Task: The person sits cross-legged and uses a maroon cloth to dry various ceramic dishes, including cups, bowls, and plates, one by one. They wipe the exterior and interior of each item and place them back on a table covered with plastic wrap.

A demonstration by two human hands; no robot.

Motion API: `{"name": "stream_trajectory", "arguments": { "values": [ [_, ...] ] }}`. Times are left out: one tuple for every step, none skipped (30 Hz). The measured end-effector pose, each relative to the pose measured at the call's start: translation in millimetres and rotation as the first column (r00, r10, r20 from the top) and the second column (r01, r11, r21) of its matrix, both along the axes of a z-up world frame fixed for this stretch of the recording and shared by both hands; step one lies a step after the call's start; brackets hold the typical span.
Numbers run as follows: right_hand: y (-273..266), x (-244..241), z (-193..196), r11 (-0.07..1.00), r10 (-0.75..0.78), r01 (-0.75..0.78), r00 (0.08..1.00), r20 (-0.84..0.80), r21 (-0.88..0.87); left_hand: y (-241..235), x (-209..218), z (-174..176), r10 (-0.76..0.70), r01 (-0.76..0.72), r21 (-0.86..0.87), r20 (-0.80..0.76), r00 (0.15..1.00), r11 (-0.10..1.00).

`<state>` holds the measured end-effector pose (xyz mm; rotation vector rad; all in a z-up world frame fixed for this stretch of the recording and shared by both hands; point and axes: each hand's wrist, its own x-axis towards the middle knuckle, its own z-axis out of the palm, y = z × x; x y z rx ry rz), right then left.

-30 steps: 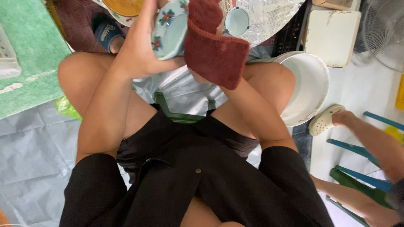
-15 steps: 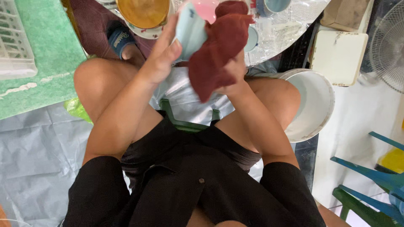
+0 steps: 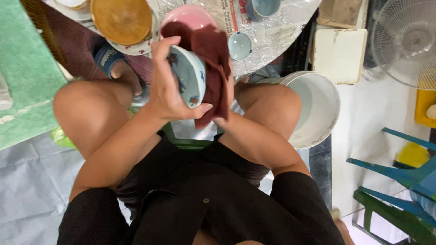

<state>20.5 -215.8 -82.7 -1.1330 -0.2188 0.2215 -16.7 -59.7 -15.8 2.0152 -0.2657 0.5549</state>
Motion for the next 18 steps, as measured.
{"name": "stream_trajectory", "arguments": {
  "values": [
    [-4,5,-1,0.991,0.114,-0.113,0.993,0.012,-0.067,4,4,3,-0.001,0.0,0.039,0.017,1.0,0.999],
    [-6,12,0,0.965,0.227,-0.223,0.974,0.015,-0.136,4,10,4,-0.002,-0.001,0.079,0.033,0.999,0.997],
    [-10,16,3,0.921,0.341,-0.335,0.94,-0.004,-0.201,1,11,4,0.002,-0.003,0.05,0.021,1.0,0.999],
    [-11,20,7,0.859,0.448,-0.44,0.893,-0.032,-0.262,-1,10,3,0.006,-0.006,0.02,0.009,1.0,1.0],
    [-8,26,12,0.928,0.341,-0.313,0.932,0.123,-0.204,-6,8,2,-0.045,0.04,-0.137,-0.036,0.998,0.99],
    [-4,36,19,0.975,0.213,-0.185,0.94,0.267,-0.125,-10,7,0,-0.095,0.071,-0.296,-0.067,0.993,0.953],
    [0,42,26,0.998,0.069,-0.064,0.915,0.397,-0.028,-19,7,-4,-0.208,0.12,-0.564,-0.095,0.974,0.817],
    [-1,47,35,0.984,0.146,-0.059,0.801,0.58,-0.166,-24,4,-6,-0.32,0.133,-0.783,-0.088,0.943,0.607],
    [-4,57,43,0.955,0.241,-0.025,0.642,0.728,-0.295,-25,2,-9,-0.399,0.08,-0.927,-0.079,0.913,0.366],
    [-6,60,50,0.913,0.347,0.038,0.45,0.823,-0.406,-26,0,-11,-0.473,0.004,-0.995,-0.044,0.88,0.099],
    [-5,61,55,0.918,0.331,0.075,0.398,0.856,-0.39,-24,-1,-11,-0.531,-0.085,-0.983,0.016,0.847,-0.165],
    [-5,60,58,0.922,0.316,0.111,0.343,0.885,-0.372,-22,-3,-12,-0.544,-0.08,-0.982,0.026,0.838,-0.169],
    [-4,56,58,0.925,0.3,0.146,0.289,0.909,-0.352,-21,-3,-13,-0.56,-0.077,-0.982,0.033,0.828,-0.172],
    [-2,51,54,0.919,0.27,0.183,0.356,0.895,-0.35,-20,-2,-15,-0.574,-0.074,-0.982,0.041,0.817,-0.175],
    [0,43,49,0.91,0.244,0.211,0.424,0.872,-0.357,-22,-3,-17,-0.52,-0.078,-0.994,-0.027,0.854,-0.076],
    [3,37,41,0.9,0.216,0.236,0.49,0.845,-0.367,-23,-3,-19,-0.456,-0.09,-0.996,-0.091,0.885,0.023],
    [5,28,33,0.922,0.162,0.181,0.623,0.766,-0.342,-25,-5,-22,-0.389,-0.117,-0.986,-0.154,0.908,0.117],
    [8,18,25,0.942,0.112,0.132,0.741,0.662,-0.307,-27,-7,-24,-0.306,-0.064,-0.947,-0.165,0.938,0.315]
  ]
}}
